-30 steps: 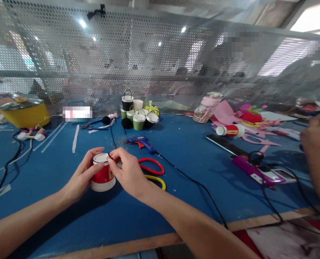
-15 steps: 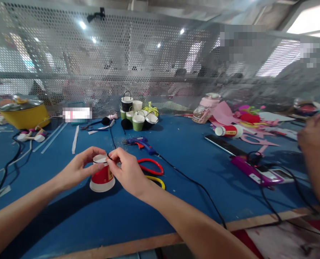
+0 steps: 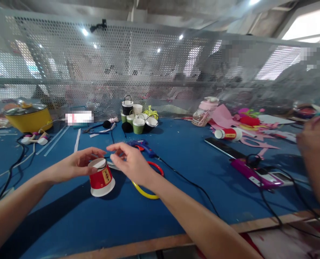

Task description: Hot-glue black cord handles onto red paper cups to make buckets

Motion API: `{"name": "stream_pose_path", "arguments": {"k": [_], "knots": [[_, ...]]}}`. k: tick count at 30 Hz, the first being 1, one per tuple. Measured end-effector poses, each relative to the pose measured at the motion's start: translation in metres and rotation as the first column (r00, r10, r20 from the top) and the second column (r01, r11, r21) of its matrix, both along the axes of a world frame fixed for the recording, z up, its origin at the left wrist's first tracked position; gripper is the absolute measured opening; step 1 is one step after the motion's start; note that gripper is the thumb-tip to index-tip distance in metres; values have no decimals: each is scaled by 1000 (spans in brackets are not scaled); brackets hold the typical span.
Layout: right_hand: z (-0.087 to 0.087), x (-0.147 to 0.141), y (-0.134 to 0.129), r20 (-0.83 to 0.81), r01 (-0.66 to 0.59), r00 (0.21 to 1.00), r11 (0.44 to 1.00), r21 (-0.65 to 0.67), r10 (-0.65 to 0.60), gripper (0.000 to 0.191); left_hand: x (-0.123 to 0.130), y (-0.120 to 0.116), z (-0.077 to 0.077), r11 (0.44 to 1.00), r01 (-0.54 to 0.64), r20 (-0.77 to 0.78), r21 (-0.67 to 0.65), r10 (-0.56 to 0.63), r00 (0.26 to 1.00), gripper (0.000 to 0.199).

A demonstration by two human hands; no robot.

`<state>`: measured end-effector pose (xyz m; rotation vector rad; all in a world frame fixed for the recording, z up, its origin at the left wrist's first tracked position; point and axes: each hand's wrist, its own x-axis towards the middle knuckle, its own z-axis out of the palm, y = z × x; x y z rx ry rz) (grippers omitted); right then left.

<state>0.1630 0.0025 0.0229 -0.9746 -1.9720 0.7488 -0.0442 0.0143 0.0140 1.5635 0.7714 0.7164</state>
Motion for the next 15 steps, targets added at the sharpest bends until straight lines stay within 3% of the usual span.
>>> {"name": "stream_pose_path", "arguments": {"k": [3, 5, 7, 10, 13, 15], "knots": [[11, 22, 21, 160, 240, 957, 970, 35, -243, 21, 0, -2, 0, 1000, 7, 123, -27, -4, 992, 51], [11, 39, 38, 319, 424, 840, 898, 119, -439, 19, 4, -5, -3, 999, 41, 196, -31, -34, 980, 56], [6, 51, 50, 438, 500, 737, 851, 159, -515, 17, 9, -8, -7, 995, 93, 214, -45, -81, 973, 57], [0, 53, 46, 466, 465, 747, 874, 145, -475, 18, 16, -12, -14, 992, 123, 204, -41, -112, 973, 59], [3, 43, 28, 424, 262, 855, 954, 147, -301, 21, 17, -15, -16, 996, 82, 167, 38, -87, 982, 60], [8, 39, 24, 455, 231, 840, 954, 192, -294, 22, 15, -17, -15, 993, 48, 114, 111, -61, 992, 57]]}}
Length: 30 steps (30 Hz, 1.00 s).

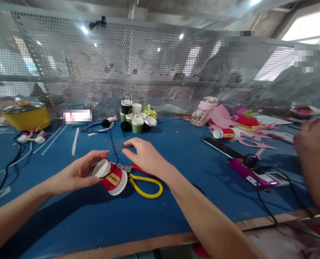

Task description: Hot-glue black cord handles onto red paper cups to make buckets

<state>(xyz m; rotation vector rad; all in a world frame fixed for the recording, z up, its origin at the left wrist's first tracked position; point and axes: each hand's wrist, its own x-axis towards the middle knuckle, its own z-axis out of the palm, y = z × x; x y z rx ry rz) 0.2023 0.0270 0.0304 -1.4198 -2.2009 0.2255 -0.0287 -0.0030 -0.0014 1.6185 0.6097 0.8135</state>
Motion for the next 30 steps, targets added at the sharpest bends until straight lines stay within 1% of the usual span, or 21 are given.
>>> {"name": "stream_pose_path", "arguments": {"k": [1, 2, 3, 6, 9, 11, 13, 15, 17, 18, 19, 20, 21, 22, 24, 26, 28, 30], "knots": [[1, 1, 3, 49, 62, 997, 998, 1, -62, 22, -1, -1, 0, 999, -16, -26, 39, 17, 1000, 56], [0, 4, 8, 121, 169, 979, 986, -14, -166, 22, -3, -2, 0, 997, -27, -48, 69, 30, 998, 55], [-3, 9, 15, 167, 243, 958, 969, -34, -235, 20, -4, -2, -1, 996, -31, -66, 87, 37, 997, 55], [-20, 24, 39, 242, 340, 921, 932, -124, -304, 6, -6, -4, -6, 998, -38, -66, 55, 42, 997, 59], [-38, 31, 52, 256, 401, 899, 902, -160, -355, 8, -5, -4, -12, 999, -49, -17, -4, 49, 999, 60], [-43, 30, 54, 226, 424, 895, 890, -165, -385, 7, -4, -4, -15, 997, -72, 19, -22, 72, 997, 59], [-40, 29, 51, 168, 433, 898, 884, -178, -406, 13, -3, -5, -16, 995, -95, 53, -37, 97, 994, 58], [-31, 29, 44, 95, 430, 903, 885, -178, -420, 26, -3, -5, -17, 991, -122, 81, -58, 127, 989, 57], [-17, 29, 32, -23, 388, 917, 906, -171, -397, 34, -4, -3, -17, 986, -144, 111, -85, 153, 982, 57], [-9, 29, 25, -91, 343, 928, 924, -170, -362, 33, -5, -2, -16, 983, -154, 123, -101, 166, 978, 57], [-2, 28, 17, -247, 246, 925, 950, -192, -290, 28, -5, -1, -16, 980, -159, 132, -116, 174, 976, 57], [4, 26, 9, -354, 123, 911, 959, -254, -211, 18, -6, 1, -16, 978, -161, 137, -129, 178, 974, 56], [9, 24, 2, -428, 23, 890, 951, -310, -161, 12, -6, 2, -16, 976, -165, 140, -140, 184, 973, 55], [13, 21, -5, -484, -57, 866, 937, -343, -125, 13, -6, 3, -17, 974, -169, 135, -149, 189, 973, 55], [15, 14, -17, -542, -187, 839, 906, -380, -54, 15, -6, 5, -18, 972, -179, 127, -152, 199, 972, 54], [14, 7, -26, -565, -268, 825, 882, -389, 1, 15, -6, 7, -21, 972, -189, 126, -141, 207, 970, 52], [12, 3, -32, -568, -306, 822, 862, -404, 26, 17, -7, 8, -24, 972, -200, 125, -126, 215, 969, 49], [11, 0, -36, -551, -305, 835, 851, -429, 22, 19, -7, 9, -26, 971, -213, 115, -112, 226, 967, 48]]}}
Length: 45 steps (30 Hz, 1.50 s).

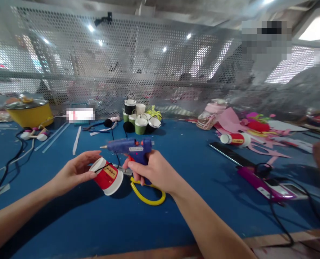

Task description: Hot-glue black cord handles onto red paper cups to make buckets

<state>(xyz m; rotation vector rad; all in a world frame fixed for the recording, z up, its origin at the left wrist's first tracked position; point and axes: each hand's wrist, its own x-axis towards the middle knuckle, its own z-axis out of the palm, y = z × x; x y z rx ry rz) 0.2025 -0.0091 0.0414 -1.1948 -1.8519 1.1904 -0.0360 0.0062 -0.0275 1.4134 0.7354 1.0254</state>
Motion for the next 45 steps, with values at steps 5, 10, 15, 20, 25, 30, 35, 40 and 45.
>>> {"name": "stream_pose_path", "arguments": {"k": [5, 10, 15, 20, 25, 30, 35, 40, 45], "knots": [[5, -2, -10, 156, 35, 987, 999, 24, -38, 24, 0, 1, -2, 997, -53, -39, 50, 55, 998, 51], [7, -5, -15, 252, 86, 963, 995, 51, -96, 25, 1, 1, -2, 991, -87, -59, 104, 94, 994, 54], [6, -10, -18, 250, 78, 963, 991, 108, -103, 19, 0, 1, -2, 988, -93, -78, 126, 104, 991, 52], [5, -10, -16, 265, 23, 962, 986, 165, -67, 19, 1, 1, -2, 985, -106, -68, 133, 116, 991, 52], [2, -7, -13, 275, 16, 959, 984, 180, -65, 17, 2, 1, -1, 984, -128, -77, 121, 138, 988, 52], [2, -9, -15, 278, 8, 959, 986, 164, -54, 19, 2, 1, 0, 986, -122, -73, 115, 131, 989, 53], [1, -8, -15, 297, 24, 951, 975, 221, -91, 18, 1, 1, -1, 987, -115, -65, 115, 123, 990, 52], [2, -8, -15, 292, 3, 954, 978, 210, -66, 15, 1, 1, -2, 987, -102, -67, 127, 111, 992, 53], [8, -10, -15, 304, 49, 945, 973, 226, -118, 18, 0, 1, -2, 987, -92, -52, 129, 99, 994, 54]]}}
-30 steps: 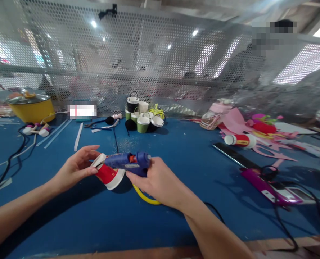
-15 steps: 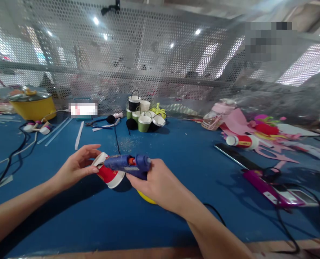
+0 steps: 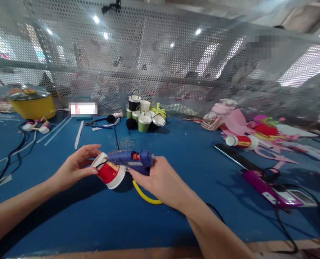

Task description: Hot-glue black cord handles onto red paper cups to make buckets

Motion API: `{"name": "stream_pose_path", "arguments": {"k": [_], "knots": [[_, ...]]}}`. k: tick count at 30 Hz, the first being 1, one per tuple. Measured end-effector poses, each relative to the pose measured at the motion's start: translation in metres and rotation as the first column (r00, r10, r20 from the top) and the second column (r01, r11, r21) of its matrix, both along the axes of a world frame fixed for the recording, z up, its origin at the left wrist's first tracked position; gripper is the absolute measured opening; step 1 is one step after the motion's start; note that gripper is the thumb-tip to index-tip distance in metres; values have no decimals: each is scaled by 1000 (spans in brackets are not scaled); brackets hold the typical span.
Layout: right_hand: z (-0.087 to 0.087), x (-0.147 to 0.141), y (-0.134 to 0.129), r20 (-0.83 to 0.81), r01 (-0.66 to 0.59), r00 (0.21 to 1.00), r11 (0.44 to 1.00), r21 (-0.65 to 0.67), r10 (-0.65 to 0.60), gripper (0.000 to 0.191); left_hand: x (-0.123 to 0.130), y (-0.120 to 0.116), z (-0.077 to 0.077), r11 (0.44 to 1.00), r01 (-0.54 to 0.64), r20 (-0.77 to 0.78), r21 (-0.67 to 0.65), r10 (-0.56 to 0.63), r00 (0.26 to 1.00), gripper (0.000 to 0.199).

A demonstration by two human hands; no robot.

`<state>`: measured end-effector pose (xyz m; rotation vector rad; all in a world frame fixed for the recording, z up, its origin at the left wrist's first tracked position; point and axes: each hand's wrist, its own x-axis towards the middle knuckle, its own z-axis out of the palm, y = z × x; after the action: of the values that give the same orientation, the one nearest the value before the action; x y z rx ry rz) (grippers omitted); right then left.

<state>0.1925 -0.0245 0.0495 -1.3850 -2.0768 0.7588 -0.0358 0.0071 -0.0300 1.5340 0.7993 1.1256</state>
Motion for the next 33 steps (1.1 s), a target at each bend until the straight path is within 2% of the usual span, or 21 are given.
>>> {"name": "stream_pose_path", "arguments": {"k": [8, 14, 21, 26, 33], "knots": [[-2, 1, -3, -27, 9, 1000, 996, -87, -12, 15, -2, 1, -3, 999, 37, 30, 25, -37, 999, 53], [0, 1, -3, -14, 29, 999, 997, -75, -30, 16, -3, 0, -2, 999, 54, 31, 6, -54, 998, 53], [-3, 4, -4, -27, -29, 999, 991, -132, 26, 16, -3, 0, -1, 997, 71, 38, 13, -72, 997, 55], [-1, 4, -3, -37, -11, 999, 996, -87, 8, 14, -4, 0, -1, 997, 73, 38, 19, -74, 997, 54], [-1, 4, -3, -42, 16, 999, 992, -125, -21, 19, -4, 0, -1, 996, 84, 46, 17, -84, 995, 55]]}}
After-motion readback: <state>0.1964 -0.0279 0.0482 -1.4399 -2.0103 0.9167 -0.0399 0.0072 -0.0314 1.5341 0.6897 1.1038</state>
